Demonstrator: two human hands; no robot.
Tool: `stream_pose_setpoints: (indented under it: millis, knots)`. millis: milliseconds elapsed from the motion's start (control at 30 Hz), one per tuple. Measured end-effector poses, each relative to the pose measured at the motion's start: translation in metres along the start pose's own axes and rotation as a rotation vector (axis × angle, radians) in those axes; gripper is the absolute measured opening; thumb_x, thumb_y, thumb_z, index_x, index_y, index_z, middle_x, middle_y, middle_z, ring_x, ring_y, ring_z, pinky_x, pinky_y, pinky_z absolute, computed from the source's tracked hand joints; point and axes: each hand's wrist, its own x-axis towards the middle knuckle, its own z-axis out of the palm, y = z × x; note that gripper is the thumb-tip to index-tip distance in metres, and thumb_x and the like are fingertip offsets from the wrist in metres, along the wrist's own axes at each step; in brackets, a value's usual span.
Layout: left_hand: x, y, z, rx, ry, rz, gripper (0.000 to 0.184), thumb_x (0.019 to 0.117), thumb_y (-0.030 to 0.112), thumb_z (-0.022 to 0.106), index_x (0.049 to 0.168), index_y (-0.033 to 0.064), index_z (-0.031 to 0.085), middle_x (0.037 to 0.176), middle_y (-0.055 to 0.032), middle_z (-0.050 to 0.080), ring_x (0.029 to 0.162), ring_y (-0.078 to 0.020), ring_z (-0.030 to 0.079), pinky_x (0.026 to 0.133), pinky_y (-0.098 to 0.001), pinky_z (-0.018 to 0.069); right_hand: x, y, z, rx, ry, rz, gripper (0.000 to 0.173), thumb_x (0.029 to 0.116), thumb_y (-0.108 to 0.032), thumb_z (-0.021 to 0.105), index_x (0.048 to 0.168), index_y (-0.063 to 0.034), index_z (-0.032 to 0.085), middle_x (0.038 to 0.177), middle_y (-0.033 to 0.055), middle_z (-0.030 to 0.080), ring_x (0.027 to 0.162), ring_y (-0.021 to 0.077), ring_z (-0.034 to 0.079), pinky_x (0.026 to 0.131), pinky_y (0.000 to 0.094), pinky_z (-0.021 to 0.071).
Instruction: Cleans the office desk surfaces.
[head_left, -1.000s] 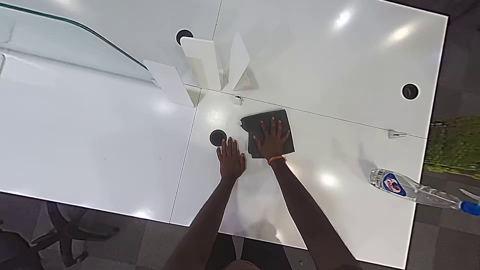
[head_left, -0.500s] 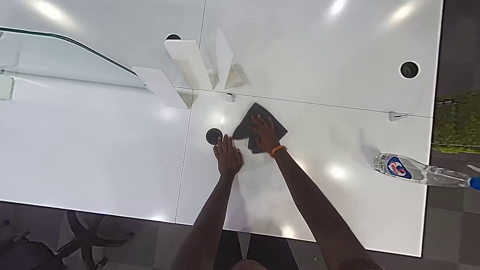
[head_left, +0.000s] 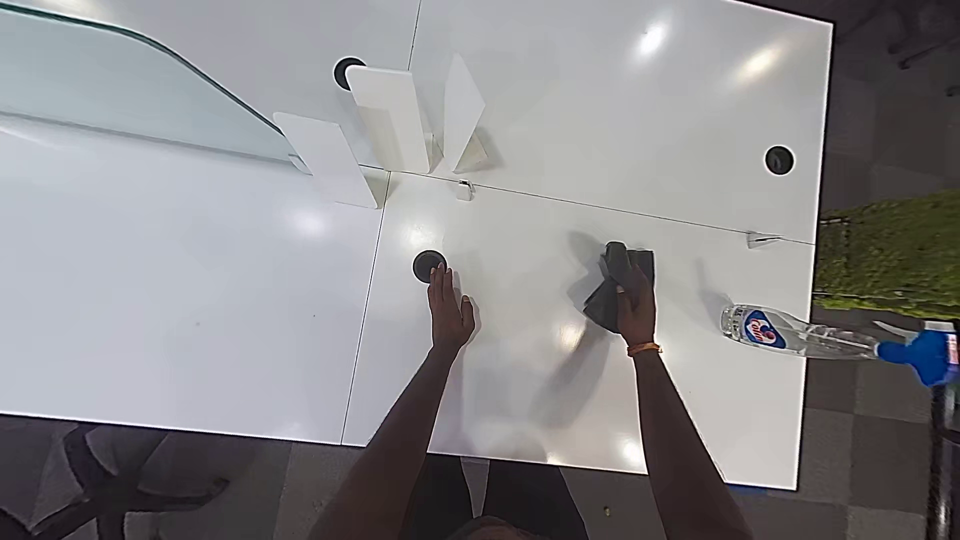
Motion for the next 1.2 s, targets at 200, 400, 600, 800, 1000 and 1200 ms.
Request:
stream_pose_setpoints:
  millis: [200, 400, 600, 800, 1000, 1200]
  knots:
    - [-0.004, -0.057, -0.052, 0.265, -0.16, 0.031, 0.057, 0.0973, 0.023, 0.034, 0.148, 0.0027, 0.049, 0.163, -0.0166, 0.037, 0.154, -0.0381, 0.027, 0.121, -0.062, 0.0216, -0.007, -0.039, 0.074, -0.612, -0.024, 0.158, 0.079, 0.0968, -0.069, 0.029, 0.163, -0.0262, 0.03, 0.171, 0.0144, 0.018, 0.158, 0.0401, 0.011, 0.119, 0.0726, 0.0083]
    - [0.0, -0.066, -0.064, 0.339, -0.286, 0.036, 0.061, 0.0927, 0.018, 0.041, 0.151, 0.0024, 0.046, 0.164, -0.0129, 0.037, 0.155, -0.0333, 0.027, 0.121, -0.0598, 0.023, 0.025, -0.124, 0.138, -0.584, -0.05, 0.114, 0.077, 0.0957, -0.068, 0.034, 0.162, -0.0285, 0.032, 0.169, 0.0178, 0.022, 0.156, 0.0439, 0.014, 0.118, 0.0734, 0.01]
    - [0.0, -0.065, -0.063, 0.331, -0.285, 0.035, 0.061, 0.0914, 0.018, 0.042, 0.15, 0.0012, 0.047, 0.162, -0.0126, 0.04, 0.153, -0.0338, 0.031, 0.12, -0.058, 0.0268, 0.039, -0.254, 0.231, -0.522, -0.203, -0.165, 0.075, 0.0958, -0.067, 0.035, 0.158, -0.0252, 0.041, 0.144, 0.0234, 0.047, 0.13, 0.0453, 0.045, 0.098, 0.068, 0.0372]
    - [0.001, -0.067, -0.063, 0.333, -0.234, 0.058, 0.059, 0.0907, 0.019, 0.044, 0.147, 0.0018, 0.051, 0.159, -0.0127, 0.045, 0.15, -0.0338, 0.038, 0.118, -0.0572, 0.0306, 0.053, -0.295, 0.267, -0.565, -0.186, -0.135, 0.064, 0.1003, -0.049, 0.037, 0.161, -0.0269, 0.035, 0.151, 0.0207, 0.041, 0.131, 0.0421, 0.044, 0.094, 0.064, 0.0398]
    - [0.003, -0.066, -0.064, 0.335, -0.239, 0.048, 0.059, 0.0906, 0.018, 0.045, 0.147, 0.0022, 0.052, 0.159, -0.0119, 0.046, 0.149, -0.0338, 0.039, 0.117, -0.0562, 0.0329, 0.055, -0.326, 0.287, -0.524, -0.218, -0.023, 0.064, 0.1027, -0.045, 0.036, 0.163, -0.0268, 0.026, 0.165, 0.0226, 0.024, 0.15, 0.0468, 0.023, 0.109, 0.0732, 0.0255]
    - [0.005, -0.064, -0.066, 0.335, -0.243, 0.032, 0.058, 0.09, 0.017, 0.046, 0.146, 0.0039, 0.053, 0.157, -0.0099, 0.048, 0.149, -0.0328, 0.039, 0.116, -0.0552, 0.034, 0.047, -0.352, 0.302, -0.551, -0.272, -0.018, 0.07, 0.1022, -0.051, 0.036, 0.164, -0.0217, 0.021, 0.167, 0.0251, 0.014, 0.153, 0.0477, 0.016, 0.112, 0.0738, 0.0213]
